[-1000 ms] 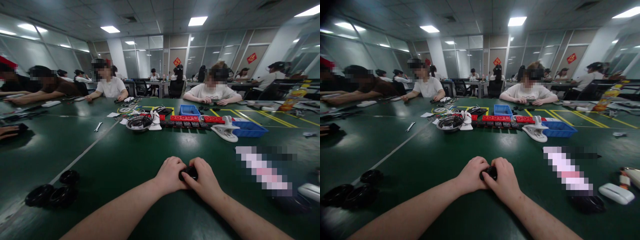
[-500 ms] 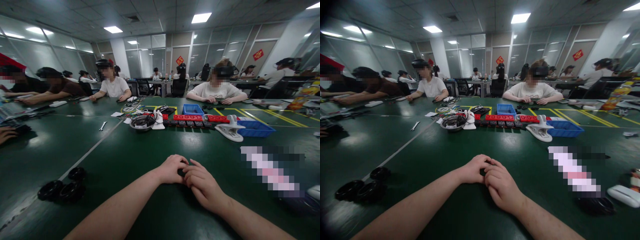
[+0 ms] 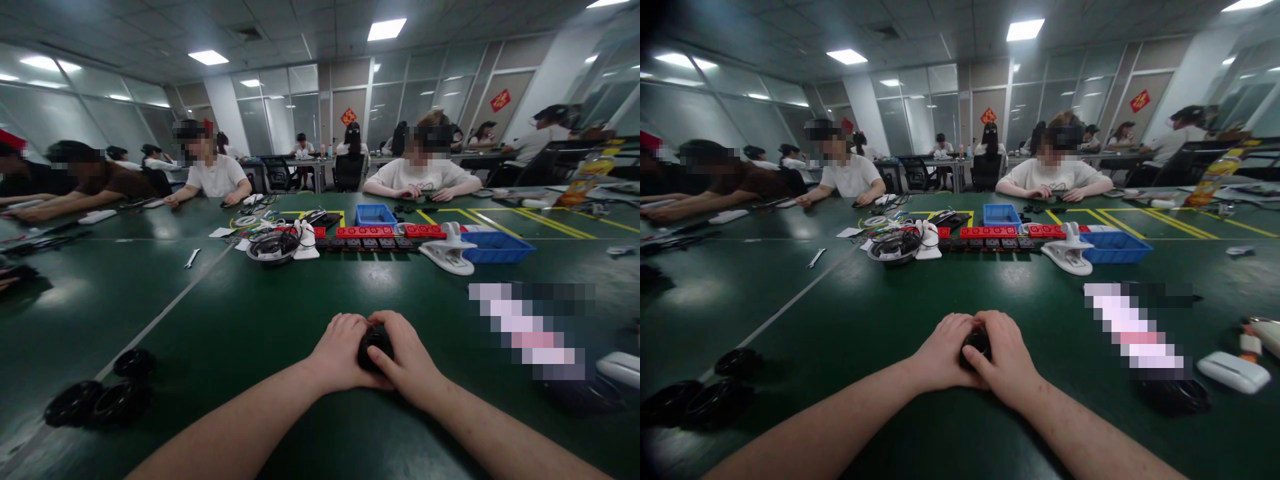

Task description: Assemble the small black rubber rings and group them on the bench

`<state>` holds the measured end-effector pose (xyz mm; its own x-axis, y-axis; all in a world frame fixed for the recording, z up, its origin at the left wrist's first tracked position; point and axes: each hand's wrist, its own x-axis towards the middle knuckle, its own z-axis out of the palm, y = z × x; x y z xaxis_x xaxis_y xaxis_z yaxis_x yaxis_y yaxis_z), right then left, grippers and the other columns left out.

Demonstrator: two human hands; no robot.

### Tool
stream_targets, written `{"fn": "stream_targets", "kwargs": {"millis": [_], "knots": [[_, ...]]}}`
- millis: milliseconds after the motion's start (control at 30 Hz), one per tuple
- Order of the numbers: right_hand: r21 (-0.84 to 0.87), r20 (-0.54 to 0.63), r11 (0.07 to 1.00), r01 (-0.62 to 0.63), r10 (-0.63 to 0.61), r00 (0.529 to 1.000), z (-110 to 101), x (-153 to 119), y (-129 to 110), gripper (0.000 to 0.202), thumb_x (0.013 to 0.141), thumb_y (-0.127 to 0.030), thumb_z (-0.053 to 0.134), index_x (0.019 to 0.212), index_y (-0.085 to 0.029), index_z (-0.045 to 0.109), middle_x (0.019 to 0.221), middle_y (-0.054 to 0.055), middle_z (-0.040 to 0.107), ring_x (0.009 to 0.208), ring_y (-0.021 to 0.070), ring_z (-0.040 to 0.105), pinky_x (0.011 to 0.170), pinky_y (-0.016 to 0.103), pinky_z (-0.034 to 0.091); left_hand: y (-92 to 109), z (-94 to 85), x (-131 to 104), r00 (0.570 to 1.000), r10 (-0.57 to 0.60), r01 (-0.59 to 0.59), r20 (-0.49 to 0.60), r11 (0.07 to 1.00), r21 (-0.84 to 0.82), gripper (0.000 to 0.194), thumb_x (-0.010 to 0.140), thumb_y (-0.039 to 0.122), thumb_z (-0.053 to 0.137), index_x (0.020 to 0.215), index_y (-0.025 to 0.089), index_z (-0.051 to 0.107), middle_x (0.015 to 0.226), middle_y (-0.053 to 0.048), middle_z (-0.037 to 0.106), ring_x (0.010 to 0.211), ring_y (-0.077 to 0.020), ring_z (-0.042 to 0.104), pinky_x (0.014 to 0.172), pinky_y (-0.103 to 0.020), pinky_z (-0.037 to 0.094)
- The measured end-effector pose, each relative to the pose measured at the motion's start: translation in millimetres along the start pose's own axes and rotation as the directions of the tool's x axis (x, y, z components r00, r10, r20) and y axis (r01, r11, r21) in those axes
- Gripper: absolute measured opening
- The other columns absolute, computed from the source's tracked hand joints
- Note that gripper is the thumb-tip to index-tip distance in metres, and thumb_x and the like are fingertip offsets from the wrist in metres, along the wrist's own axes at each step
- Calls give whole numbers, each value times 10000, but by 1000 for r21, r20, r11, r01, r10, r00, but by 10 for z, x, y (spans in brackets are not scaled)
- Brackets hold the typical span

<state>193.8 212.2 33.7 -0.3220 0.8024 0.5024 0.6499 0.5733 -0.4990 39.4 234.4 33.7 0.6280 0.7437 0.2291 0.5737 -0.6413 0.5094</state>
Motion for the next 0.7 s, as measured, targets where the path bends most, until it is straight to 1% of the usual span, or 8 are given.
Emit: {"fn": "stream_targets", "kwargs": {"millis": [67,133,200,300,400,500,633,700], "knots": [[15,31,999,-48,48,998,10,-2,-4,353,808,-492,411,932,-165,460,874,79,526,803,215,499,713,391,425,28,35,-1,999,-30,30,-28,999,11,585,546,482,697,1003,178,494,973,-47,515,942,-232,471,901,-392,355],[16,60,995,-103,102,993,11,-1,-23,284,798,-444,453,871,-169,453,832,62,513,763,198,491,681,369,426,46,51,-3,997,-69,69,-39,997,16,439,591,411,671,926,180,506,922,-36,512,904,-218,476,858,-369,384],[-5,76,989,-145,145,987,4,6,-47,237,775,-396,500,832,-172,446,807,50,503,741,191,481,664,360,422,56,46,-3,993,-112,113,-47,993,15,361,599,387,658,855,182,507,884,-30,504,878,-212,475,833,-363,395],[-49,79,987,-156,160,984,-17,27,-71,210,740,-350,551,801,-175,452,789,41,495,736,192,472,662,361,415,61,20,6,986,-157,159,-58,987,19,328,586,369,661,806,183,504,865,-28,496,870,-213,471,824,-362,397],[-48,70,991,-124,127,989,-43,48,-75,175,729,-304,564,806,-178,470,795,40,500,756,194,471,675,362,415,70,1,29,979,-195,197,-53,980,32,331,562,360,673,784,188,498,860,-26,494,867,-219,469,812,-366,399],[-30,63,995,-96,97,993,-63,60,-72,155,722,-271,566,820,-181,485,803,41,507,763,194,472,678,360,420,76,-5,56,977,-210,211,-34,977,43,323,559,364,674,763,186,498,841,-25,497,856,-222,471,801,-370,400],[27,66,996,-87,85,994,-77,64,-81,131,725,-235,553,834,-181,506,832,50,518,792,195,482,708,368,434,30,-8,79,985,-173,173,-22,985,21,341,563,353,678,819,183,530,856,-28,518,858,-222,478,807,-367,397],[61,60,995,-76,72,996,-83,63,-89,151,723,-204,535,872,-180,523,874,62,525,830,199,489,736,372,439,-24,-13,85,992,-123,123,-13,992,-11,377,562,336,681,880,186,544,894,-31,533,878,-220,482,822,-361,391]]}}
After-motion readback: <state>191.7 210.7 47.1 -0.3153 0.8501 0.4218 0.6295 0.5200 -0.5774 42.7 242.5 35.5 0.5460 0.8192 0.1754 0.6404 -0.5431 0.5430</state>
